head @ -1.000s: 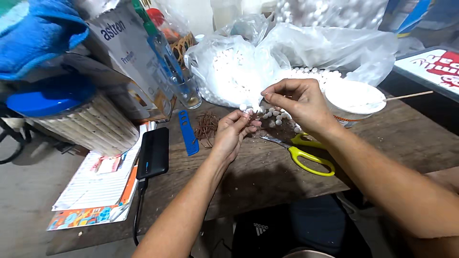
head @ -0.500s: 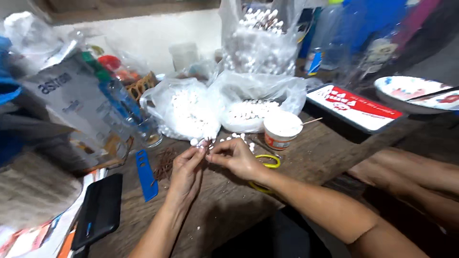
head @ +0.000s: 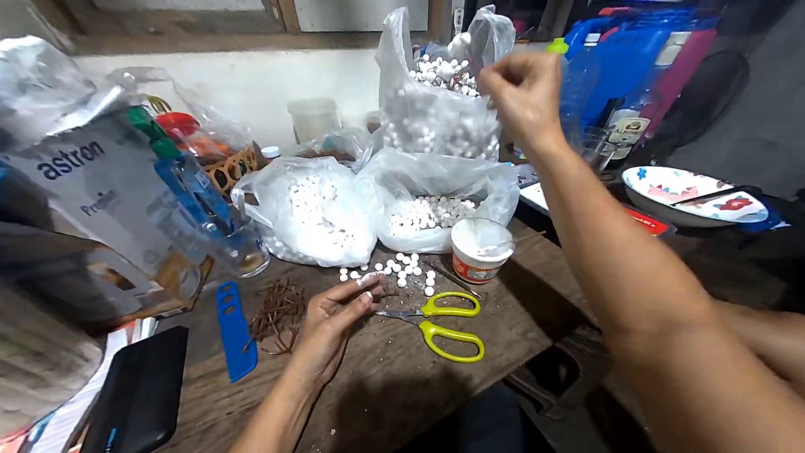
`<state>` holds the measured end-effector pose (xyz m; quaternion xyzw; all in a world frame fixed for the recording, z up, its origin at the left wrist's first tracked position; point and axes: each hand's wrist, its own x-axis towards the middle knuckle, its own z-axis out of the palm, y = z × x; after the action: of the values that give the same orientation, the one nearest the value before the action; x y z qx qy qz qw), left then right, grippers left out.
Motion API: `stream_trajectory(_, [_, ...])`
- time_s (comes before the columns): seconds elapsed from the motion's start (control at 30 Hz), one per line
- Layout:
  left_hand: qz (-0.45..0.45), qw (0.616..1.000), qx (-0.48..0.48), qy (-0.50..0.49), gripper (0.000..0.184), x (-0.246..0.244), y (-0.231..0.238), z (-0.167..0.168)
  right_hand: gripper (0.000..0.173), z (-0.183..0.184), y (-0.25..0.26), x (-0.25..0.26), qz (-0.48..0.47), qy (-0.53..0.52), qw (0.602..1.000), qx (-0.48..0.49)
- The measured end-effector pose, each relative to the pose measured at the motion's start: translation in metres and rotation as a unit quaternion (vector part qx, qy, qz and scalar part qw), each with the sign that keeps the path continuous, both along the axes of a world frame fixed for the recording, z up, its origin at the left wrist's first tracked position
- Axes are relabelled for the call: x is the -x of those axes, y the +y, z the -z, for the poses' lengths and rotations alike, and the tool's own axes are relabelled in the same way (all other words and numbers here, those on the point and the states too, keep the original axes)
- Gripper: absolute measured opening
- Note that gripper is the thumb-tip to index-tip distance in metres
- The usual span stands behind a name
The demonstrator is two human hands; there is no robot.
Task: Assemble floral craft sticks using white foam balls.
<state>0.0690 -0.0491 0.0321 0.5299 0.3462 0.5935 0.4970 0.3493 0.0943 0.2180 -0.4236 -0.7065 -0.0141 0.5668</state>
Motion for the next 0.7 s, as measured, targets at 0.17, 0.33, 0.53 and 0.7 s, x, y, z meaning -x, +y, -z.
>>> stream_trajectory(0.17, [0.000,1.000,0.010,0.017,0.028,0.001,0.001,0.003,0.038,-0.040,0.061,-0.014,0.132,-0.073,0.971,0.184])
stream_trajectory(0.33, [-0.024,0.999,0.025,0.027,0.026,0.002,0.002,0.000,0.040,-0.048,0.045,-0.012,0.087,-0.057,0.985,0.135])
stream_trajectory(0.53, [-0.161,0.985,0.051,0.028,0.024,0.014,0.005,-0.007,0.026,0.027,-0.056,0.039,-0.148,-0.187,0.971,0.010])
stream_trajectory(0.7, [-0.257,0.964,0.023,0.060,0.023,0.023,0.013,-0.010,0.032,0.118,-0.084,0.081,-0.251,-0.290,0.915,0.130])
